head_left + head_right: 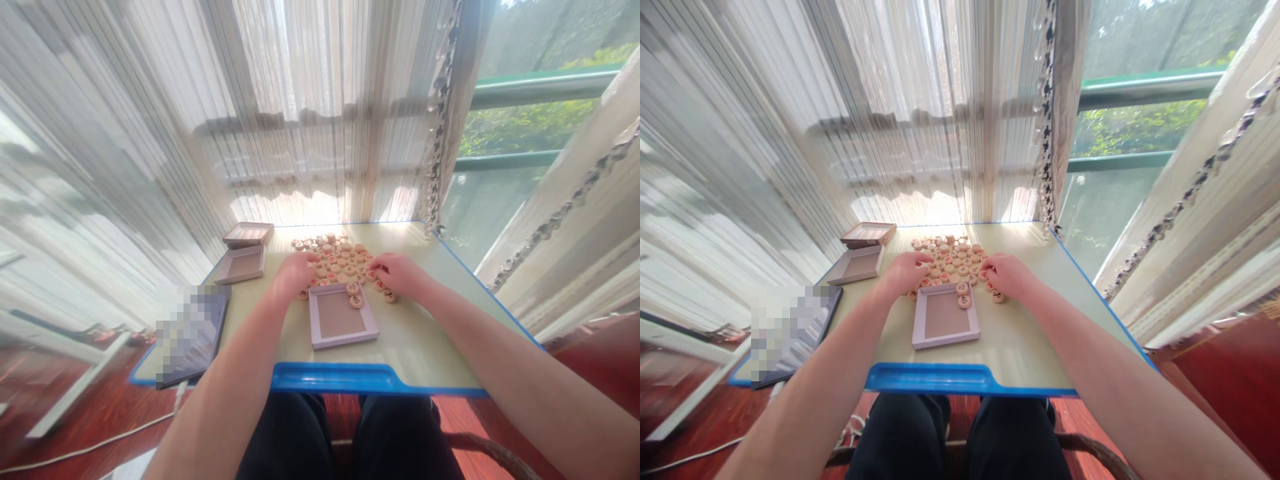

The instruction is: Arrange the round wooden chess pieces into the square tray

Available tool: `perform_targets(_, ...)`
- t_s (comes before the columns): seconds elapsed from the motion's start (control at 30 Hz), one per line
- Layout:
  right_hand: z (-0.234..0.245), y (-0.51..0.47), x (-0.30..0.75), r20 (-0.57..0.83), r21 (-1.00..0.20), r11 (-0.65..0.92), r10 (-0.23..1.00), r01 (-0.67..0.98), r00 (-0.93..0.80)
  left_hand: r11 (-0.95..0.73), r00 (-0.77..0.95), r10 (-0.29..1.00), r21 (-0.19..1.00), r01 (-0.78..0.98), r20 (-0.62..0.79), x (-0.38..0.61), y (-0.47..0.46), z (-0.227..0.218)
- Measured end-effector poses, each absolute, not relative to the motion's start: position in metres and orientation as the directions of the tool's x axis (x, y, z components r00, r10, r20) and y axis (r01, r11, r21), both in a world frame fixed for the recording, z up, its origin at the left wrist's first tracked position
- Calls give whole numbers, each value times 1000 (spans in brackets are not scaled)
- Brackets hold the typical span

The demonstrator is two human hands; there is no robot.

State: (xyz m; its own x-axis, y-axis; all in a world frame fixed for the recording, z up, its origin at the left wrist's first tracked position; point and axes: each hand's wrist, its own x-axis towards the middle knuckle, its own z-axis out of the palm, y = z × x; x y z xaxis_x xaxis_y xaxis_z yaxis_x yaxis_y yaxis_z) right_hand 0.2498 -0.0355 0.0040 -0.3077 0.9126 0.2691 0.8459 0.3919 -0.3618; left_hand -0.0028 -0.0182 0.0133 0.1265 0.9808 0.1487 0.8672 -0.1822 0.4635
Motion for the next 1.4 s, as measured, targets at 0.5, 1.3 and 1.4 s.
perform_targets(0.5, 4, -36, 250, 263, -317, 416, 902, 853, -342, -276, 231, 957, 311, 910, 174, 4, -16, 10)
perform_targets(1.3, 4, -35, 252, 258, -308, 410, 904, 858, -340, -218, 164, 972, 377, 900, 171, 5, -14, 10)
perform_targets(1.4, 6, -36, 252, 252, -295, 408, 905, 864, -341, -226, 167, 970, 391, 892, 178, 5, -14, 9)
